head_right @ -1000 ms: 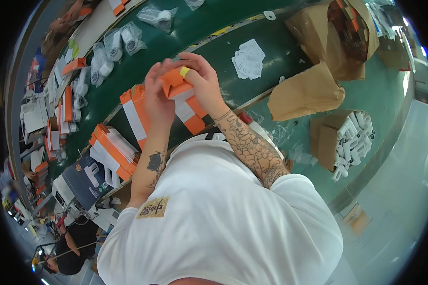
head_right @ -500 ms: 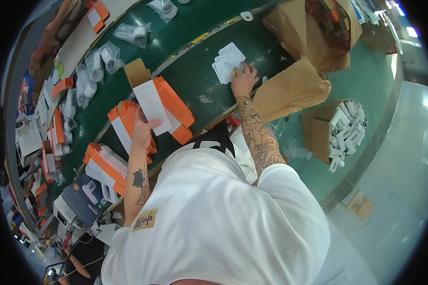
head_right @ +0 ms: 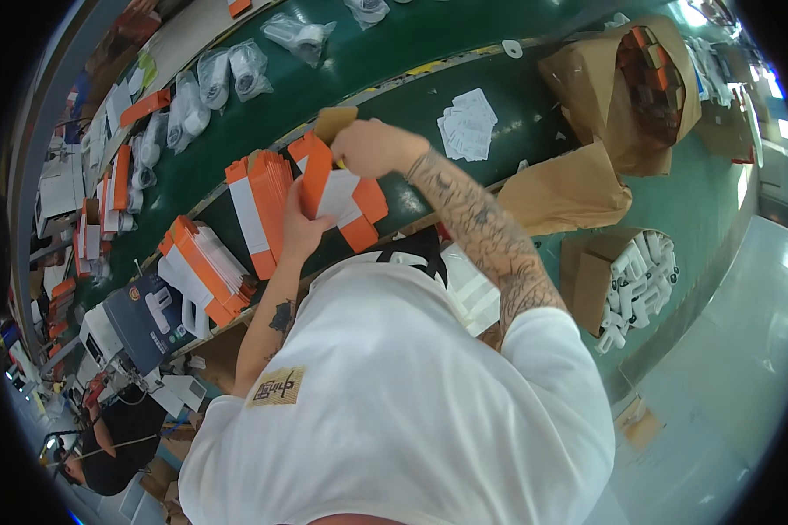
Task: Packing electronic components and labels into orange and white boxes on an assembly line.
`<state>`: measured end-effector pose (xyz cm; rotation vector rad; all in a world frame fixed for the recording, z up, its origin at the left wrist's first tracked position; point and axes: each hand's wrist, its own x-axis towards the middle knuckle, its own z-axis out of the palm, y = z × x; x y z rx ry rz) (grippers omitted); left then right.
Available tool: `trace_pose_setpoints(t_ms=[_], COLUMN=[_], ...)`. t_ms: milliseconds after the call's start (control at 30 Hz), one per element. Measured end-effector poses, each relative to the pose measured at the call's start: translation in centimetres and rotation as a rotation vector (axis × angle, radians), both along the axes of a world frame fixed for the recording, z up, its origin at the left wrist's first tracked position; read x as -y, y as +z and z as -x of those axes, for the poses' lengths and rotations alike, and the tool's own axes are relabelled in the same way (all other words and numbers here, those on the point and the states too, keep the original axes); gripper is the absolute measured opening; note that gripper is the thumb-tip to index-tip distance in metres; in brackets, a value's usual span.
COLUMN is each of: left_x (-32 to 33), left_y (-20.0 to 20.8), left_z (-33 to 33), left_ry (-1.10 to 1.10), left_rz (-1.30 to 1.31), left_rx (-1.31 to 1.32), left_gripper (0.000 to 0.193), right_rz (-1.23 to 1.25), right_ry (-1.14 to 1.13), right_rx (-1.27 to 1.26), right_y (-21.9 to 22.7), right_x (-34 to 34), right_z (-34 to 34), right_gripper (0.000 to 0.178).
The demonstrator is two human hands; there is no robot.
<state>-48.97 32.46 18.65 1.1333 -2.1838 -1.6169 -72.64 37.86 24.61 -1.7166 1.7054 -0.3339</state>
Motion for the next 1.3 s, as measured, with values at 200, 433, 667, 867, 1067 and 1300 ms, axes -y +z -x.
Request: trace_pose_setpoints(t_ms=[200, 433, 667, 867, 1067, 1300], left_x=[16.4, 9.1, 1.4, -0.1, 0.4, 0.0], left_y=[0.7, -8.8, -4.7, 1.3, 4.0, 5.8], left_z=[-5.4, 0.8, 6.7, 7.9, 8.0, 9.7], left_ry=[0.547, 0.152, 0.402, 0.362, 0.457, 0.454], left_rz=[0.430, 0.458, 0.590, -0.053, -0.634, -0.926], left_rx=[-0.103, 0.392, 0.129, -0.271, -0.580, -0.740], left_gripper=[0.084, 0.059, 0.052, 0.039, 0.053, 0.036], right_rz=[0.501, 0.208, 0.285, 0.388, 0.379, 0.502], right_ry=[-0.847, -0.771, -1.171, -1.245, -1.021, -1.128], right_rx=[0.642, -0.177, 0.348, 0.561, 1.078, 0.742], right_y=[0.7, -15.7, -12.1, -6.1, -0.8, -1.9], right_x=[2.6, 3.4, 2.6, 0.1, -1.4, -1.4], right_z=[2.9, -7.5, -6.0, -5.7, -5.7, -5.7], right_gripper=[0.019, 0.062, 0.046, 0.033, 0.037, 0.037])
